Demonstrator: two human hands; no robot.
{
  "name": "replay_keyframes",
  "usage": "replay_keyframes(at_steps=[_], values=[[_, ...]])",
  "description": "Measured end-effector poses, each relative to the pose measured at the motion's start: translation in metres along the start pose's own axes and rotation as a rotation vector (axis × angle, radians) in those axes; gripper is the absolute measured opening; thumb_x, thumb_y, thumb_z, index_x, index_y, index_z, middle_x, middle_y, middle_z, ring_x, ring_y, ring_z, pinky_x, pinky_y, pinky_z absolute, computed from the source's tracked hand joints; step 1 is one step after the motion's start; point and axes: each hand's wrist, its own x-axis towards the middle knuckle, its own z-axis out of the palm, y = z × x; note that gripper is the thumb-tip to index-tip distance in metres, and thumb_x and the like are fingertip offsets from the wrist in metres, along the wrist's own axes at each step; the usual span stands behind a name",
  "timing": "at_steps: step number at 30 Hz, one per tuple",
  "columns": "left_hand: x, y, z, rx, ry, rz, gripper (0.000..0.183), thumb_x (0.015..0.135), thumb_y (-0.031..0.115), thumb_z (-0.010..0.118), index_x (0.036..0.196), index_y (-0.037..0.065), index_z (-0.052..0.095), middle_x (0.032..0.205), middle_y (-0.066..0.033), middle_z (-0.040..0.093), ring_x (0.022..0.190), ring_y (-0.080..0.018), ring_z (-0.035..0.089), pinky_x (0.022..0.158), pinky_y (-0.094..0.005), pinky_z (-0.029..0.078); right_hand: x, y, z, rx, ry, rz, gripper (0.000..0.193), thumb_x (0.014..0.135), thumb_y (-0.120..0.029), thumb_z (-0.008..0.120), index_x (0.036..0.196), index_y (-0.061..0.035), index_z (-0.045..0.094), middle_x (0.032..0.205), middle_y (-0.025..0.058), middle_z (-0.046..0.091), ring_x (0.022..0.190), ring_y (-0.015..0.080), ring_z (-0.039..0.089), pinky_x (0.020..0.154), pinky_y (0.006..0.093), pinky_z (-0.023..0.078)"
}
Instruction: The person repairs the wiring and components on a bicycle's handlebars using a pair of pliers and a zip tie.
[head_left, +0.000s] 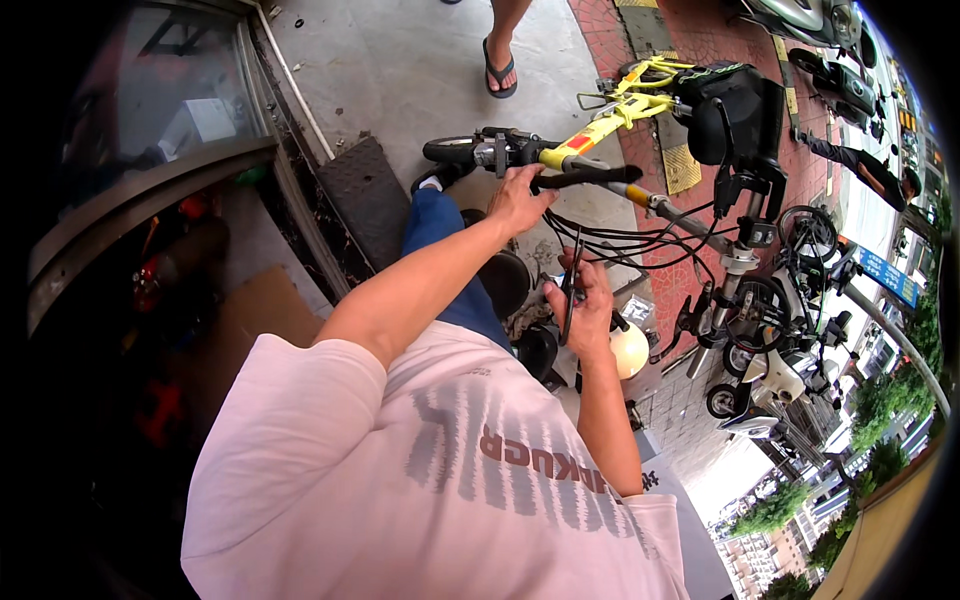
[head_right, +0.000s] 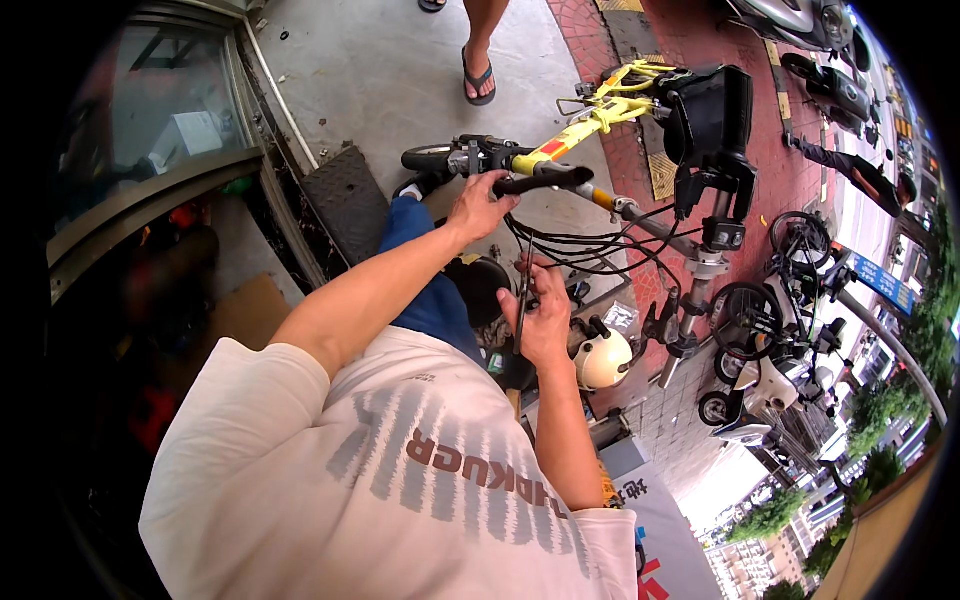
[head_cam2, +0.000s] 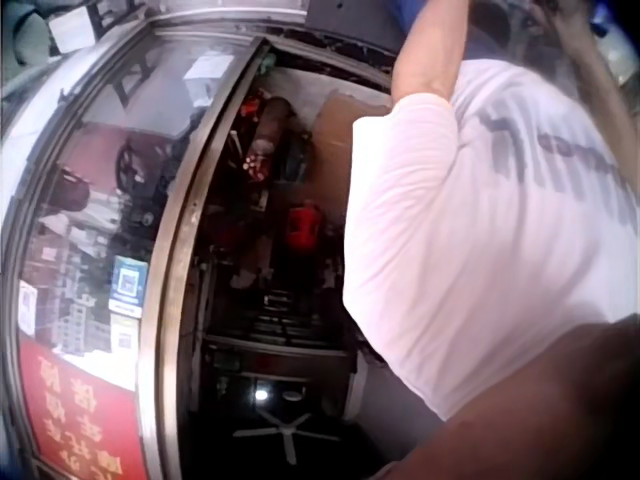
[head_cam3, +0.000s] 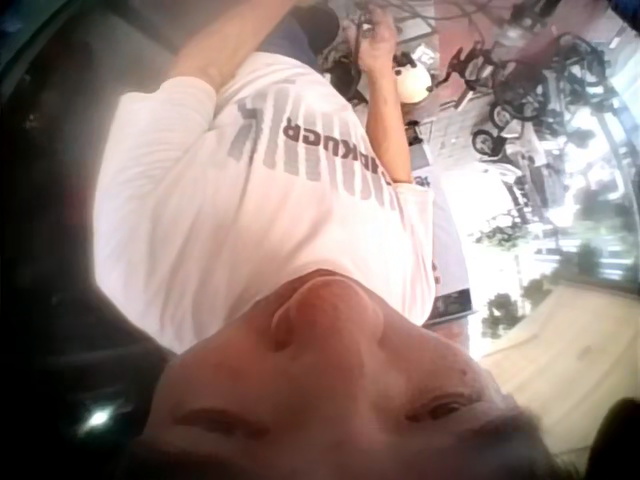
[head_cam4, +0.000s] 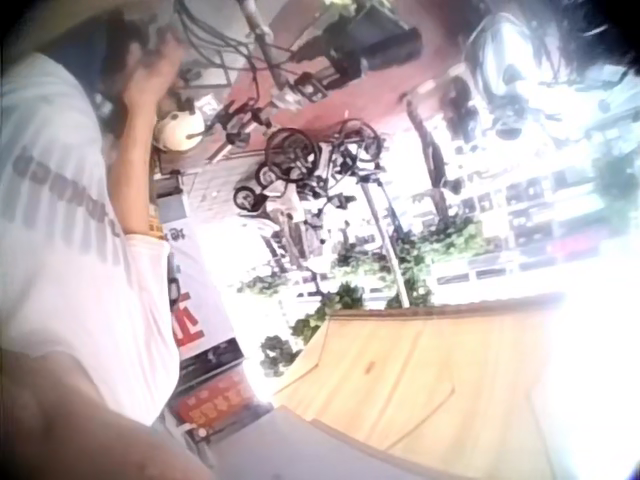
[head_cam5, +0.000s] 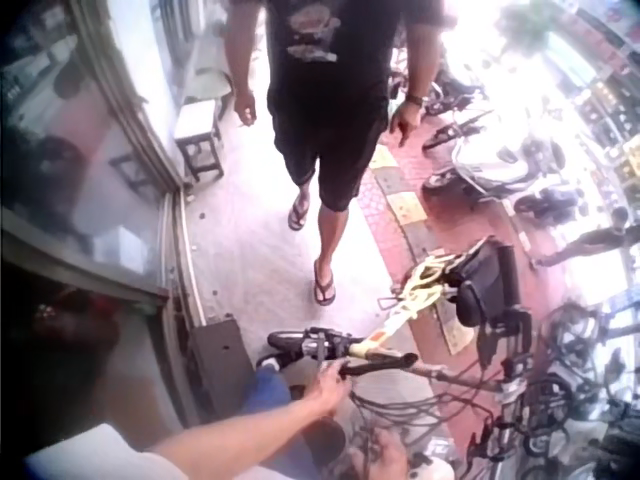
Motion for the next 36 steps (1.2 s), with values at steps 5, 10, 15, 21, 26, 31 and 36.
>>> replay_keyframes(at_steps=[5, 10, 15, 21, 26, 31, 36], values=[[0.067, -0.019, -0.012, -0.080, 0.081, -0.156, 0.041, 0.101, 0.042, 0.063, 0.106, 0.002, 0.075, 0.098, -0.0197, 0.076, 0.094, -0.0345, 0.074, 0.082, -0.0462, 0.057, -0.003, 0.004, 0.000, 0.004, 0.035, -0.016, 0.049, 0.082, -0.007, 0.082, 0.128, -0.0003, 0.063, 0.121, 0.0154, 0.065, 0.103, 0.0323, 0.067, 0.083, 0.0371, 0.055], [0.093, -0.046, -0.044, -0.609, -0.157, -0.699, 0.038, 0.110, 0.042, 0.054, 0.125, 0.010, 0.067, 0.110, -0.0081, 0.073, 0.089, -0.0236, 0.072, 0.074, -0.0417, 0.060, -0.006, 0.014, -0.002, 0.014, 0.056, 0.039, 0.046, 0.083, -0.009, 0.082, 0.125, 0.0008, 0.064, 0.121, 0.0157, 0.067, 0.102, 0.0324, 0.068, 0.082, 0.0377, 0.055], [0.085, -0.050, -0.044, -0.584, -0.208, -0.734, 0.046, 0.111, 0.048, 0.048, 0.119, 0.007, 0.066, 0.111, -0.0123, 0.073, 0.094, -0.0265, 0.074, 0.072, -0.0417, 0.061, -0.007, 0.013, -0.002, 0.042, 0.067, 0.095, 0.044, 0.083, -0.009, 0.083, 0.121, 0.0019, 0.064, 0.122, 0.0158, 0.067, 0.104, 0.0324, 0.069, 0.081, 0.0382, 0.056], [0.064, -0.011, -0.053, -0.513, -0.363, -0.799, 0.057, 0.109, 0.055, 0.047, 0.108, 0.001, 0.067, 0.097, -0.0124, 0.074, 0.078, -0.0243, 0.073, 0.063, -0.0367, 0.059, -0.011, 0.017, -0.005, 0.068, 0.088, 0.094, 0.044, 0.084, -0.009, 0.082, 0.123, 0.0008, 0.065, 0.121, 0.0162, 0.067, 0.104, 0.0302, 0.069, 0.090, 0.0384, 0.055], [0.013, 0.037, -0.045, -0.355, -0.518, -0.180, 0.024, 0.099, 0.021, 0.057, 0.107, 0.006, 0.074, 0.101, -0.0057, 0.075, 0.088, -0.0203, 0.071, 0.075, -0.0365, 0.057, -0.010, 0.008, -0.010, 0.071, 0.102, 0.105, 0.042, 0.082, -0.009, 0.082, 0.119, 0.0018, 0.065, 0.124, 0.0163, 0.067, 0.103, 0.0313, 0.069, 0.088, 0.0378, 0.055], [-0.028, 0.065, -0.063, 0.209, -0.409, 0.633, 0.028, 0.084, 0.012, 0.067, 0.111, 0.005, 0.069, 0.107, -0.0125, 0.067, 0.106, -0.0333, 0.062, 0.099, -0.0413, 0.051, -0.019, -0.003, -0.015, 0.068, 0.165, 0.109, 0.041, 0.082, -0.012, 0.083, 0.117, 0.0029, 0.068, 0.131, 0.0192, 0.064, 0.105, 0.0332, 0.069, 0.087, 0.0375, 0.057], [-0.041, 0.087, -0.069, 0.261, -0.410, 0.694, 0.027, 0.085, 0.015, 0.074, 0.107, 0.003, 0.062, 0.101, -0.0114, 0.062, 0.095, -0.0316, 0.062, 0.084, -0.0397, 0.053, -0.042, 0.006, -0.011, 0.038, 0.205, 0.074, 0.043, 0.084, -0.018, 0.083, 0.118, 0.0032, 0.068, 0.136, 0.0197, 0.063, 0.105, 0.0318, 0.070, 0.083, 0.0361, 0.058]])
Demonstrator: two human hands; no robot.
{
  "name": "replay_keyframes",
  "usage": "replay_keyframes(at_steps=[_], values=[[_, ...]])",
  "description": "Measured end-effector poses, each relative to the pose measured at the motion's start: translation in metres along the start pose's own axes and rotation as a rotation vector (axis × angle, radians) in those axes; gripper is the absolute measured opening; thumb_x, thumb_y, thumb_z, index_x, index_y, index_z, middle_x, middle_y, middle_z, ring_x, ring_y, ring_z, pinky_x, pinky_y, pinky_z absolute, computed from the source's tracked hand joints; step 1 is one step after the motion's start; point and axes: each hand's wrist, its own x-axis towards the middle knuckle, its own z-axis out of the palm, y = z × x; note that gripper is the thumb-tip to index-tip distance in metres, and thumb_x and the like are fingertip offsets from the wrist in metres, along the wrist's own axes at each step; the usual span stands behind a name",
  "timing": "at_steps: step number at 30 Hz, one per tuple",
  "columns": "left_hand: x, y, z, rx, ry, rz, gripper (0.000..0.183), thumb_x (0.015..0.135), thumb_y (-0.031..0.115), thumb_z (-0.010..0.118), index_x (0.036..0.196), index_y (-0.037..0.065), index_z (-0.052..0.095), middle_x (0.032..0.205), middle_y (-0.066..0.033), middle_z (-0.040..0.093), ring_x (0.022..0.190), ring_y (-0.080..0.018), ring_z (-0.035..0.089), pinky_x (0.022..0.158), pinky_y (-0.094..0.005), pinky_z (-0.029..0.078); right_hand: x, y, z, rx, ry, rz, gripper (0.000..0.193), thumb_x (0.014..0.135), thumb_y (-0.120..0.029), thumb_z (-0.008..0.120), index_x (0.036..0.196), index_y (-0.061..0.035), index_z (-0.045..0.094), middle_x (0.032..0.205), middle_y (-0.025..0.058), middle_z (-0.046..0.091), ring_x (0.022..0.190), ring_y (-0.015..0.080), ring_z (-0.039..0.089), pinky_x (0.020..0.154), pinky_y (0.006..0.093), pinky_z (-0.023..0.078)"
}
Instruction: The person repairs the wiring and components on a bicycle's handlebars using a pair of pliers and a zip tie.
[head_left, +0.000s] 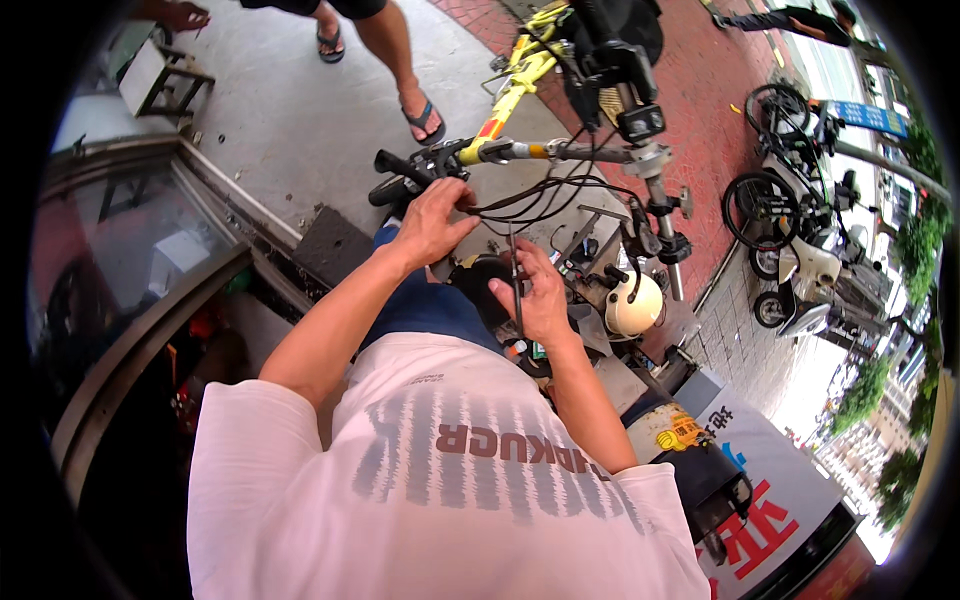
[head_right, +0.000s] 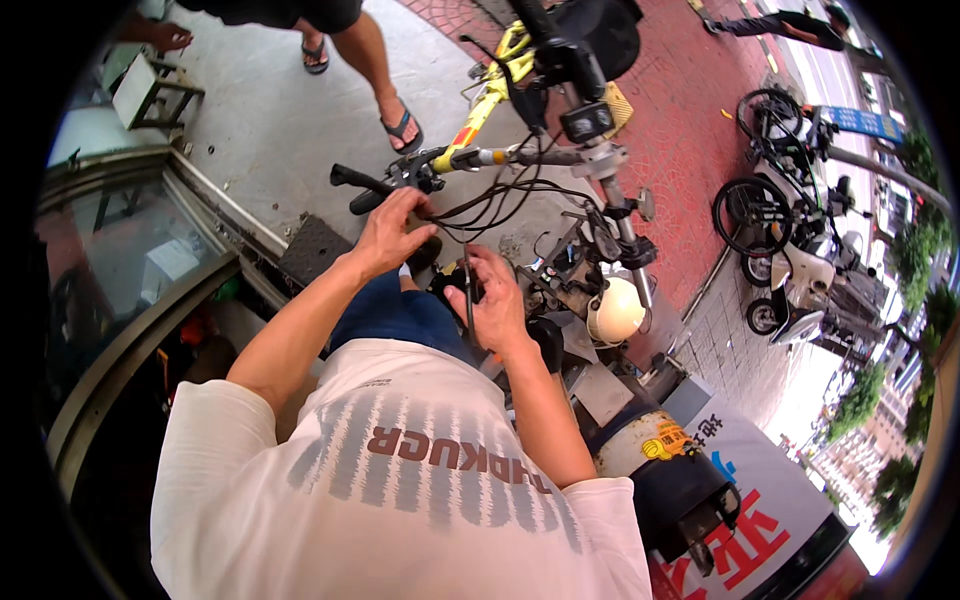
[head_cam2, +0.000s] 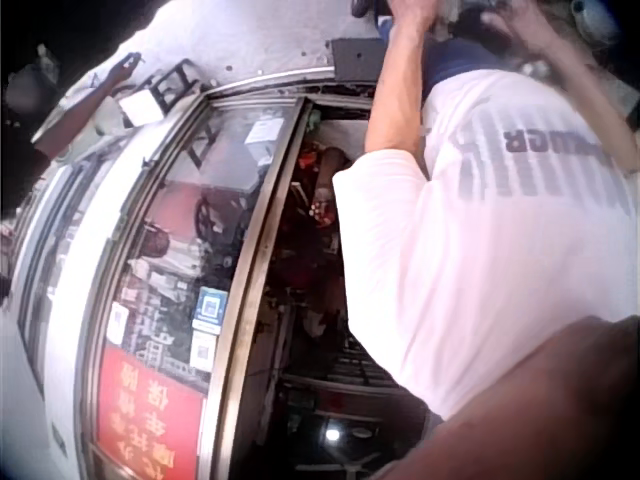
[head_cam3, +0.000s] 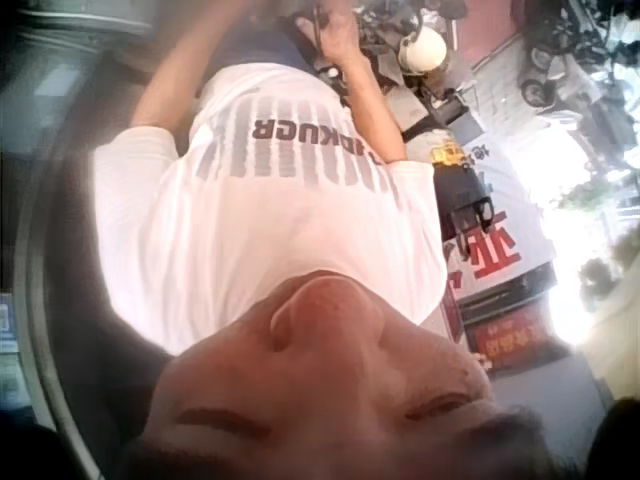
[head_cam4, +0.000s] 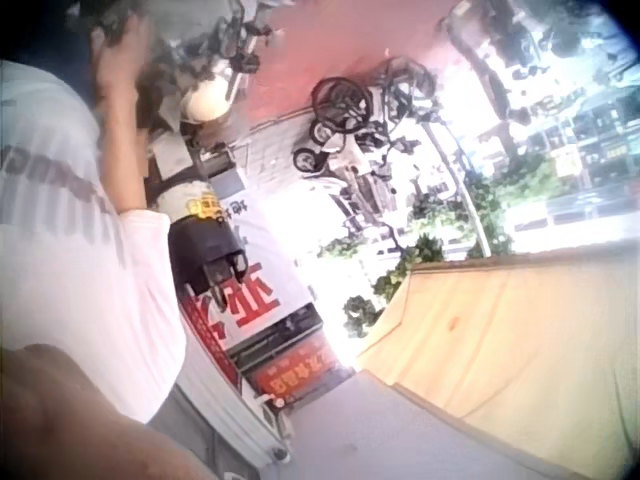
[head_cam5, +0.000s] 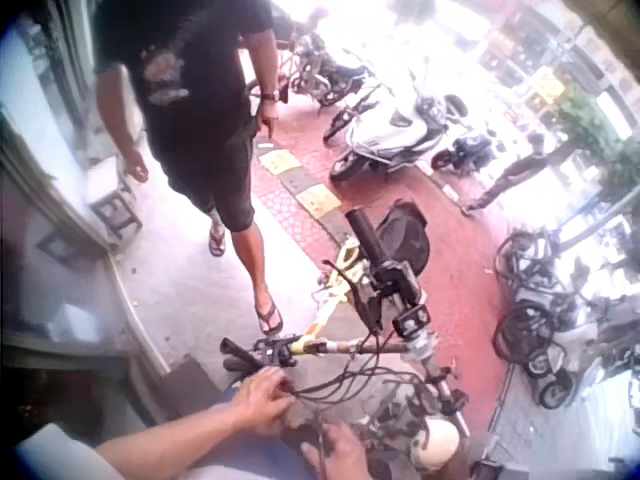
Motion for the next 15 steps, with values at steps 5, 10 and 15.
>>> replay_keyframes(at_steps=[5, 10, 15], values=[[-0.004, 0.003, 0.008, 0.075, 0.040, 0.018, 0.034, 0.084, 0.012, 0.078, 0.111, 0.005, 0.059, 0.104, -0.0136, 0.061, 0.095, -0.0356, 0.066, 0.084, -0.0440, 0.054, -0.022, 0.005, -0.012, 0.014, 0.030, 0.077, 0.046, 0.084, -0.023, 0.082, 0.118, 0.0033, 0.067, 0.132, 0.0178, 0.065, 0.105, 0.0356, 0.069, 0.087, 0.0398, 0.057], [0.003, 0.008, 0.030, 0.189, 0.124, -0.077, 0.037, 0.085, 0.016, 0.078, 0.115, 0.007, 0.058, 0.105, -0.0138, 0.061, 0.090, -0.0358, 0.067, 0.079, -0.0465, 0.054, -0.055, 0.015, -0.022, -0.020, 0.038, 0.281, 0.049, 0.086, -0.031, 0.082, 0.119, 0.0011, 0.067, 0.120, 0.0185, 0.068, 0.109, 0.0412, 0.067, 0.092, 0.0449, 0.055], [0.010, -0.006, 0.026, 0.284, 0.200, -0.030, 0.022, 0.090, 0.015, 0.072, 0.106, 0.007, 0.059, 0.105, -0.0163, 0.062, 0.090, -0.0402, 0.066, 0.079, -0.0493, 0.054, -0.073, 0.027, -0.025, 0.005, 0.096, 0.365, 0.048, 0.087, -0.034, 0.081, 0.117, 0.0022, 0.070, 0.114, 0.0206, 0.069, 0.108, 0.0426, 0.067, 0.092, 0.0460, 0.054]])
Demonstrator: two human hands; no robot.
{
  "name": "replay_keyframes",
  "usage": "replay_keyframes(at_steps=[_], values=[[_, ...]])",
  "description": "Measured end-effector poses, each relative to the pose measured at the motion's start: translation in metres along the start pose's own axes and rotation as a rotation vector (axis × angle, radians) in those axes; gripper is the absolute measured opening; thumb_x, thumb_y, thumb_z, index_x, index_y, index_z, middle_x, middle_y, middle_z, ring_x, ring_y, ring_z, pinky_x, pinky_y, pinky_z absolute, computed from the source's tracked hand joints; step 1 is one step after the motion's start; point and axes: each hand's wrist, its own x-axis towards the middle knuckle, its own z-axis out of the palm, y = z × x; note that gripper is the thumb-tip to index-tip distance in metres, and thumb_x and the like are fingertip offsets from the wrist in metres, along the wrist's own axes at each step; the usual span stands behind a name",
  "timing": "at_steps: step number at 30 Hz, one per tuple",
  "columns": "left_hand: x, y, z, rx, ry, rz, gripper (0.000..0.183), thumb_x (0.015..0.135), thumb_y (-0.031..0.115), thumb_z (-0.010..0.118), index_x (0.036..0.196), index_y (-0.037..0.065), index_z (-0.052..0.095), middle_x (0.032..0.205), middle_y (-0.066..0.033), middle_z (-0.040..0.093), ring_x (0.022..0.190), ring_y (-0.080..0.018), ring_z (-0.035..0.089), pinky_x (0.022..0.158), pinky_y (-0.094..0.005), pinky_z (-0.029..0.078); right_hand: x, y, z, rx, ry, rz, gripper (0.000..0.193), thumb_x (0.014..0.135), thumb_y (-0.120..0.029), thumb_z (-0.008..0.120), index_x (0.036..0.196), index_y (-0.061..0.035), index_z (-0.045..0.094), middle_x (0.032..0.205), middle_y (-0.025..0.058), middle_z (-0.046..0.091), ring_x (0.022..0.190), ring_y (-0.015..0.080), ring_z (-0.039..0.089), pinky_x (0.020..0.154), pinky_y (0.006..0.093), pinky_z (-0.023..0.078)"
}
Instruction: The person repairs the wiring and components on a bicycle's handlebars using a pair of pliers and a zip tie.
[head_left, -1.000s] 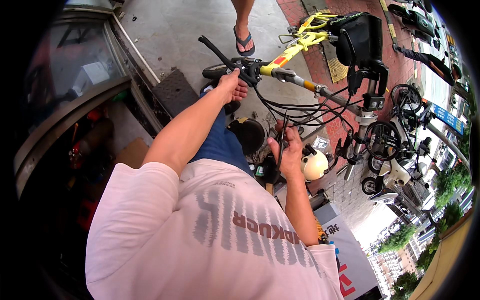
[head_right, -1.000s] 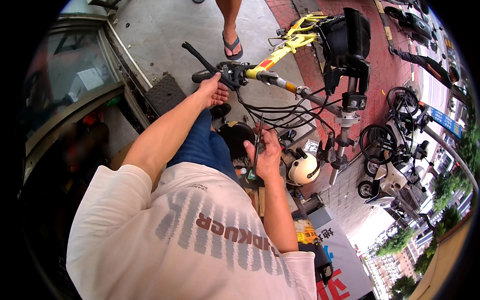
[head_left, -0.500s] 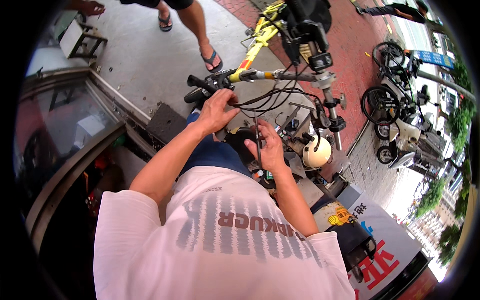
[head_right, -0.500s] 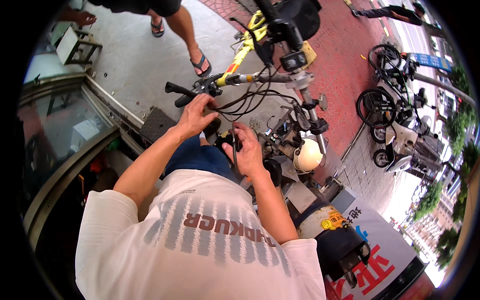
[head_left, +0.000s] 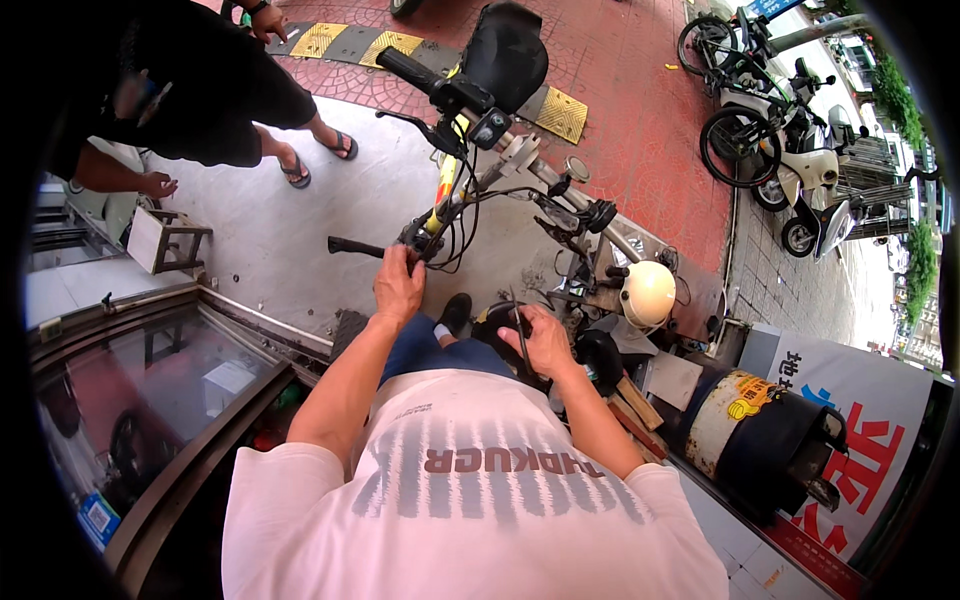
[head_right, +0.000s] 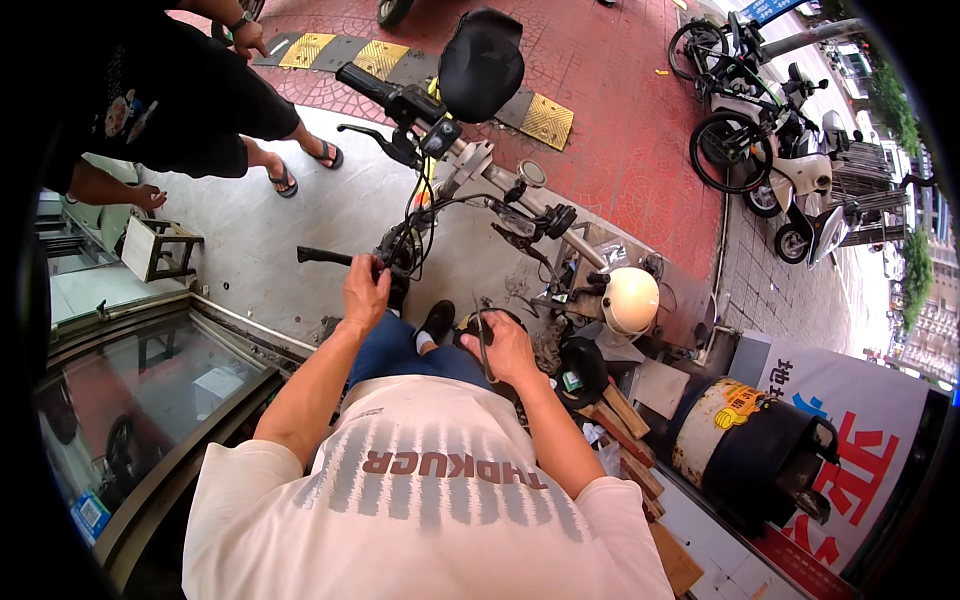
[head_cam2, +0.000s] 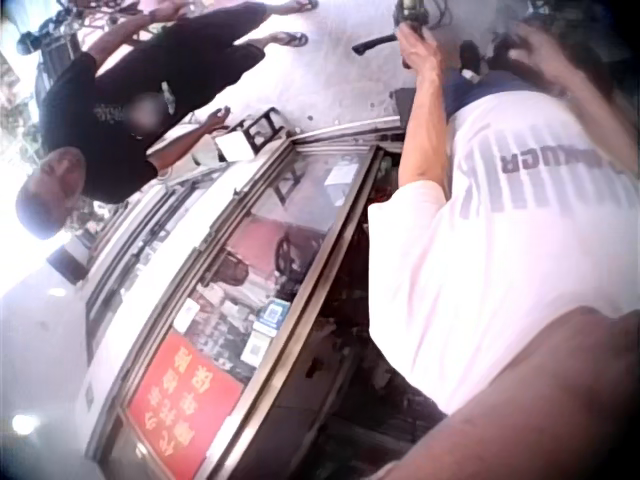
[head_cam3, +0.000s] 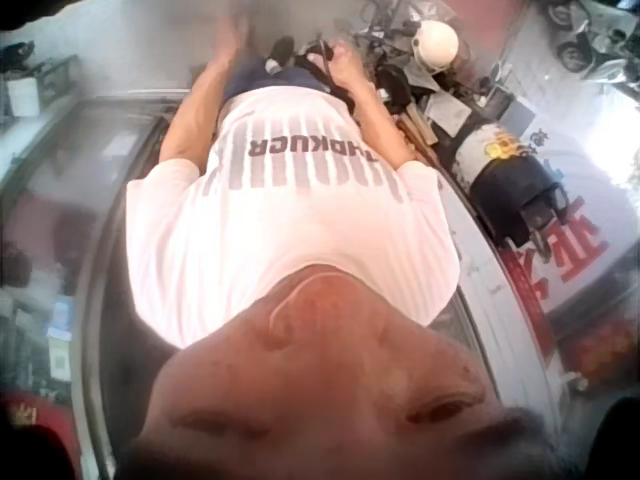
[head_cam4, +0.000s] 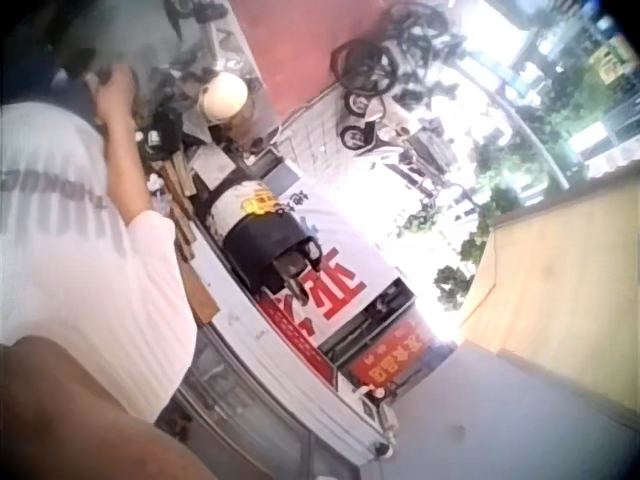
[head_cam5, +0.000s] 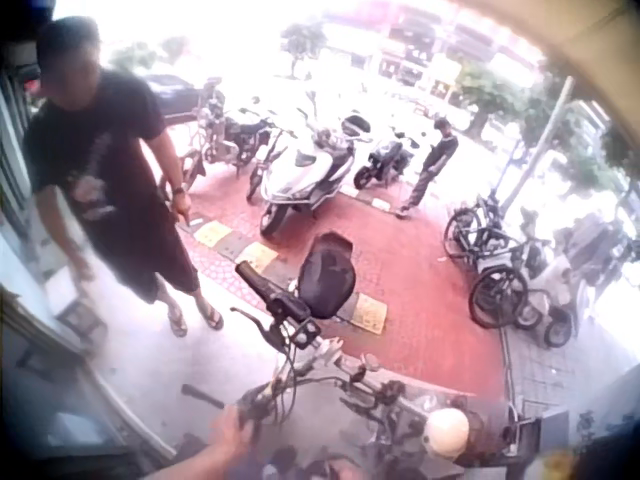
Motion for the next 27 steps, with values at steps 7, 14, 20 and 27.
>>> replay_keyframes(at_steps=[7, 14, 20, 27], values=[[-0.011, -0.002, -0.003, -0.047, -0.008, -0.049, 0.016, 0.093, 0.013, 0.066, 0.105, 0.003, 0.063, 0.099, -0.0161, 0.064, 0.086, -0.0356, 0.067, 0.078, -0.0446, 0.054, -0.033, 0.017, -0.009, 0.150, 0.174, 0.046, 0.037, 0.084, -0.028, 0.084, 0.107, -0.0010, 0.072, 0.093, 0.0145, 0.073, 0.079, 0.0305, 0.071, 0.074, 0.0380, 0.056], [-0.003, -0.003, -0.011, -0.147, -0.069, -0.085, 0.016, 0.093, 0.012, 0.066, 0.104, 0.001, 0.069, 0.100, -0.0149, 0.068, 0.085, -0.0291, 0.070, 0.079, -0.0396, 0.056, 0.001, -0.056, -0.062, 0.241, 0.414, -0.216, 0.034, 0.081, -0.022, 0.087, 0.089, -0.0016, 0.060, 0.080, 0.0140, 0.067, 0.069, 0.0348, 0.066, 0.066, 0.0397, 0.052], [0.032, 0.019, -0.057, -0.206, -0.087, -0.141, 0.019, 0.095, 0.014, 0.067, 0.108, 0.000, 0.071, 0.098, -0.0121, 0.069, 0.086, -0.0220, 0.071, 0.076, -0.0357, 0.057, 0.105, -0.138, -0.105, 0.295, 0.615, -0.475, 0.034, 0.084, -0.024, 0.084, 0.098, -0.0023, 0.062, 0.097, 0.0152, 0.068, 0.089, 0.0339, 0.067, 0.081, 0.0419, 0.053], [0.100, -0.007, -0.076, -0.548, 0.099, -0.377, 0.021, 0.095, 0.011, 0.068, 0.113, 0.000, 0.070, 0.109, -0.0103, 0.069, 0.093, -0.0204, 0.070, 0.078, -0.0340, 0.058, 0.212, -0.181, -0.098, 0.306, 0.606, -0.398, 0.042, 0.084, -0.018, 0.085, 0.116, -0.0012, 0.064, 0.110, 0.0139, 0.069, 0.100, 0.0285, 0.068, 0.090, 0.0401, 0.053]])
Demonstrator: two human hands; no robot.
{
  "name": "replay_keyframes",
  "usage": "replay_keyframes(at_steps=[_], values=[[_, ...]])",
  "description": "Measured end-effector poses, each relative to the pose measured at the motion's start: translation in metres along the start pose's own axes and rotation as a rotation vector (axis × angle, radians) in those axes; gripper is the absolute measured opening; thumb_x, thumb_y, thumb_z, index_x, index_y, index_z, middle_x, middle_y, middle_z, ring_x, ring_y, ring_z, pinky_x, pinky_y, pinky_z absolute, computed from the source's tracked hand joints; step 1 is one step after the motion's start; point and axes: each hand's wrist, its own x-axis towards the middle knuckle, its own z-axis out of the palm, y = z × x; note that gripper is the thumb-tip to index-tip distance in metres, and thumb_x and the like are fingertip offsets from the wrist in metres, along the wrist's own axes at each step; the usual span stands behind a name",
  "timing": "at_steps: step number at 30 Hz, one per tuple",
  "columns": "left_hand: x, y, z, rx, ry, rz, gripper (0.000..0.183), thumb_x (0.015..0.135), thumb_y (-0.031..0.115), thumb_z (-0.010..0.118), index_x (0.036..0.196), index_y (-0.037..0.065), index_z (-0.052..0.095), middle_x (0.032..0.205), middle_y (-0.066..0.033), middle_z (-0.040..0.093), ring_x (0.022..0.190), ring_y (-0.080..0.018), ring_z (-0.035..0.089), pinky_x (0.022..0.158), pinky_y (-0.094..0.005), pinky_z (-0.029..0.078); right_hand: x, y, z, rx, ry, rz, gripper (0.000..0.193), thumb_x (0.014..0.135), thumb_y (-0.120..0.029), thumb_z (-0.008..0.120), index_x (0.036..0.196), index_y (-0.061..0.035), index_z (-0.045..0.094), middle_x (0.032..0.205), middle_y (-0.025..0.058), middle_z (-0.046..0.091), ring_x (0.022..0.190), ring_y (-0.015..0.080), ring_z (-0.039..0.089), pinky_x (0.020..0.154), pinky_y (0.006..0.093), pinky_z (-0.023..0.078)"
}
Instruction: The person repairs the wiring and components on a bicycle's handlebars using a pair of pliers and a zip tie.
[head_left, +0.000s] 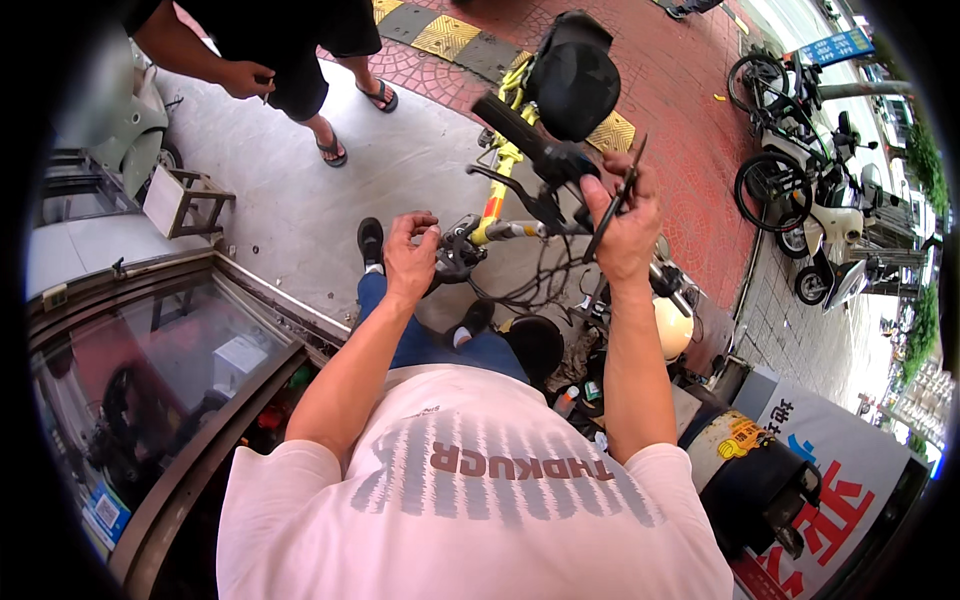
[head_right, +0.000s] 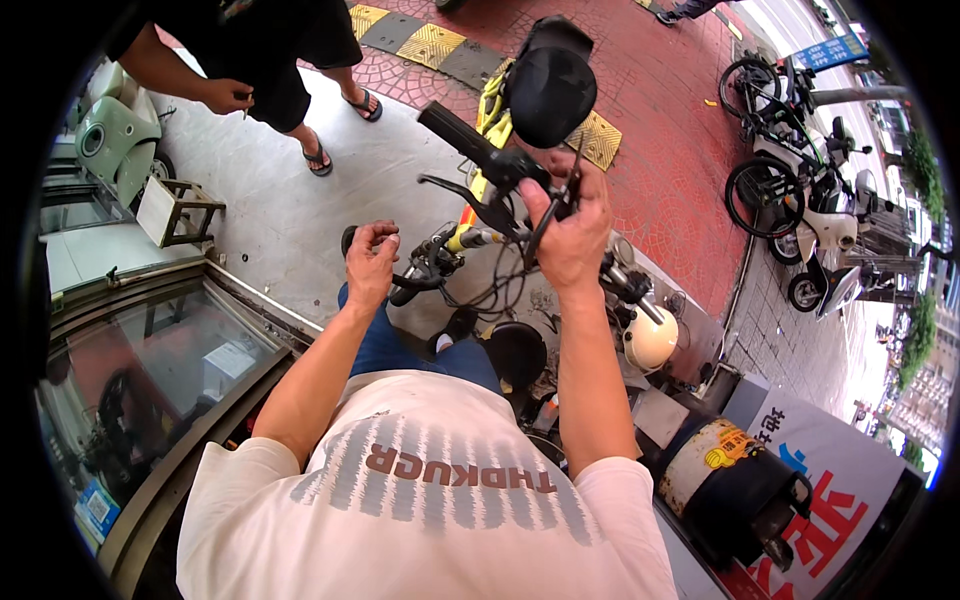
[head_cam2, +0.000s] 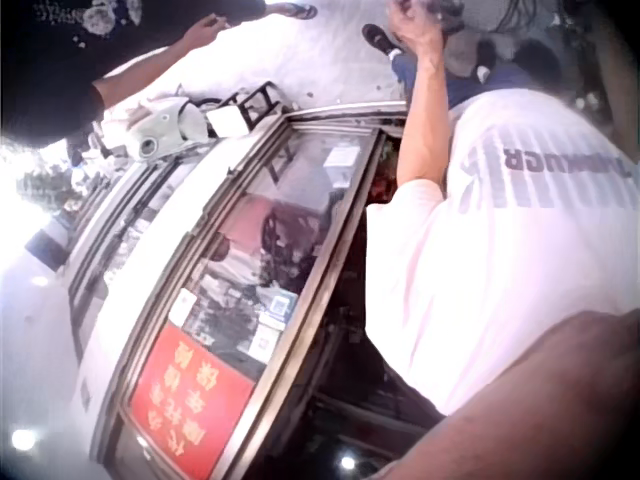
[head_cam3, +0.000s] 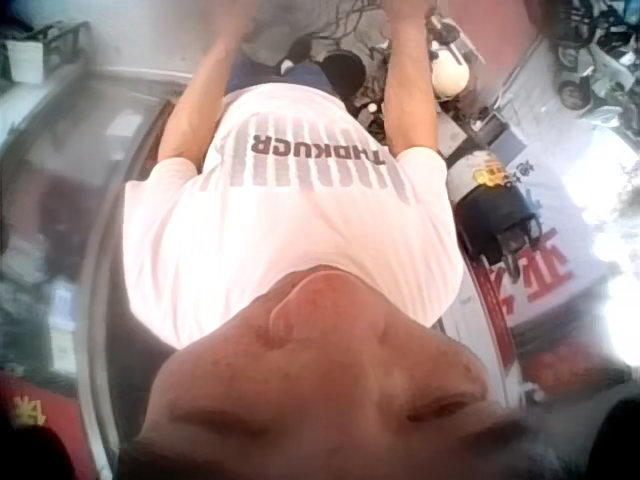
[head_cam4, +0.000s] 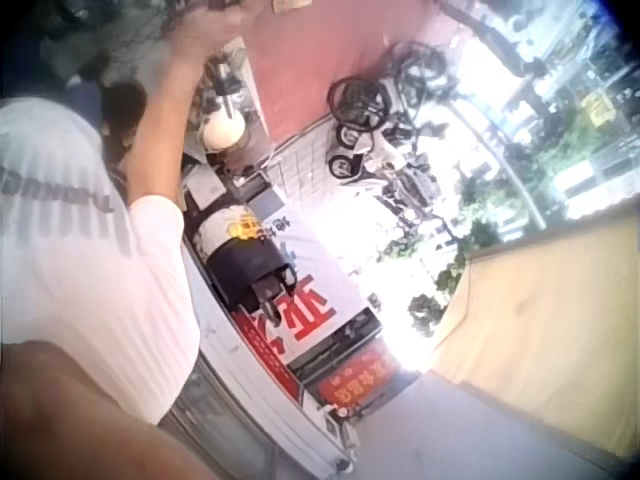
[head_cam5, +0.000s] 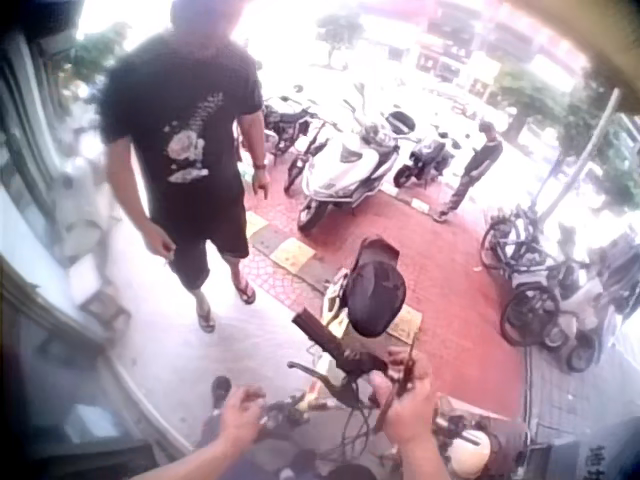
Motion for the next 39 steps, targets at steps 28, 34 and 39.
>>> replay_keyframes(at_steps=[28, 34, 39], values=[[0.145, 0.066, -0.022, 0.383, -1.143, 0.374, 0.034, 0.095, 0.018, 0.070, 0.125, 0.001, 0.067, 0.107, -0.0152, 0.070, 0.078, -0.0259, 0.067, 0.073, -0.0380, 0.054, 0.072, 0.010, 0.096, -0.792, 0.299, 0.414, 0.046, 0.080, -0.036, 0.085, 0.110, -0.0044, 0.069, 0.104, 0.0152, 0.073, 0.096, 0.0380, 0.071, 0.085, 0.0472, 0.055], [0.085, 0.075, 0.008, 0.516, -1.159, 0.093, 0.032, 0.102, 0.025, 0.066, 0.123, 0.000, 0.064, 0.086, -0.0059, 0.065, 0.078, -0.0143, 0.056, 0.072, -0.0335, 0.048, 0.074, 0.003, 0.052, -0.389, 0.043, 0.493, 0.045, 0.081, -0.032, 0.085, 0.109, 0.0018, 0.074, 0.094, 0.0170, 0.077, 0.083, 0.0300, 0.074, 0.079, 0.0402, 0.057], [0.079, 0.048, 0.006, 0.171, -1.061, -0.124, 0.032, 0.107, 0.021, 0.053, 0.125, 0.000, 0.068, 0.101, -0.0036, 0.071, 0.093, -0.0124, 0.062, 0.085, -0.0290, 0.050, 0.028, -0.019, 0.006, 0.220, 0.178, 0.182, 0.027, 0.089, -0.017, 0.079, 0.105, 0.0039, 0.072, 0.107, 0.0116, 0.077, 0.093, 0.0148, 0.072, 0.083, 0.0297, 0.056]])
